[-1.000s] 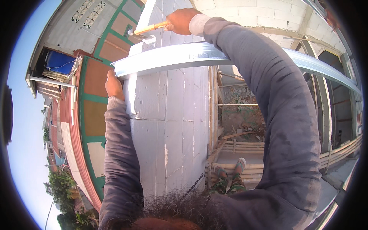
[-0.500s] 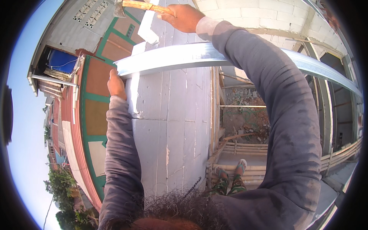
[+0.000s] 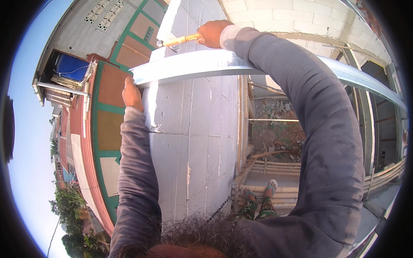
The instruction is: The person installs metal roof framing on top of a concrete block wall by positioning a long metal stud and hammering it into place.
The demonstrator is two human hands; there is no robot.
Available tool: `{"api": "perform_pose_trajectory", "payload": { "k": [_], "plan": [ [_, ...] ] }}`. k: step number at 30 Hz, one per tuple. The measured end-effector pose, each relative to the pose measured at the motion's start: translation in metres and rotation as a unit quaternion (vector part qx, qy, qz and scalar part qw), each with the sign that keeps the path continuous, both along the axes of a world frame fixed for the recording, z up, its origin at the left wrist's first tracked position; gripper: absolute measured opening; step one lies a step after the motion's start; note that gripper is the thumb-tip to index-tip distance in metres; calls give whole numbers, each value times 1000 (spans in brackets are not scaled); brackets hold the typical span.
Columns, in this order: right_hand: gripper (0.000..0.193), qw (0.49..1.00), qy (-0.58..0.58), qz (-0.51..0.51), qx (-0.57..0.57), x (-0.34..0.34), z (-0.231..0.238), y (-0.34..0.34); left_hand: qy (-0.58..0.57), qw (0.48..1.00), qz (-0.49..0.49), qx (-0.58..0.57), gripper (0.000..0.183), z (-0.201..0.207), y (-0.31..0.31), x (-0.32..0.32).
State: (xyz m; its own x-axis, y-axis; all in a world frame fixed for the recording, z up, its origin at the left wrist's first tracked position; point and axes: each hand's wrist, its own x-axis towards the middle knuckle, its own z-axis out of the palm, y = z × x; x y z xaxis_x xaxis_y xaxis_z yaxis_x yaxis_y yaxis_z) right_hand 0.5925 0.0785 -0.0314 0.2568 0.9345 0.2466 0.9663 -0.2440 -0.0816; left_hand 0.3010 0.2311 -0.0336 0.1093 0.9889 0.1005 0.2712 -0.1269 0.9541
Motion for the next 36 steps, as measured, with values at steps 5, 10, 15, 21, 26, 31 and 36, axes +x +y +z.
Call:
{"api": "perform_pose_trajectory", "payload": {
  "k": [5, 10, 15, 21, 26, 31, 36],
  "plan": [
    [39, 994, 40, -41, 90, -13, 14, 11, 2, 1000, 4, 9, 48, -1, 0, -2],
    [38, 998, 16, -19, 63, 6, -18, 12, 11, 1000, 0, 12, 48, -1, -3, 5],
    [40, 994, -60, -11, 92, -18, 6, 12, 19, 1000, 6, 1, 48, -5, 6, -5],
    [38, 995, 27, -20, 96, -9, -3, 9, 29, 1000, 6, -11, 50, 1, 1, 0],
    [37, 999, 16, -29, 40, -19, 21, 2, 24, 1000, 15, -10, 52, -1, 2, -1],
    [38, 998, -1, -24, 53, 3, -7, 4, 27, 1000, 12, -4, 55, -4, 8, -1],
    [43, 996, -21, -51, 75, 2, 8, 9, 33, 999, 14, 2, 57, -4, 4, -4]
  ]
}}
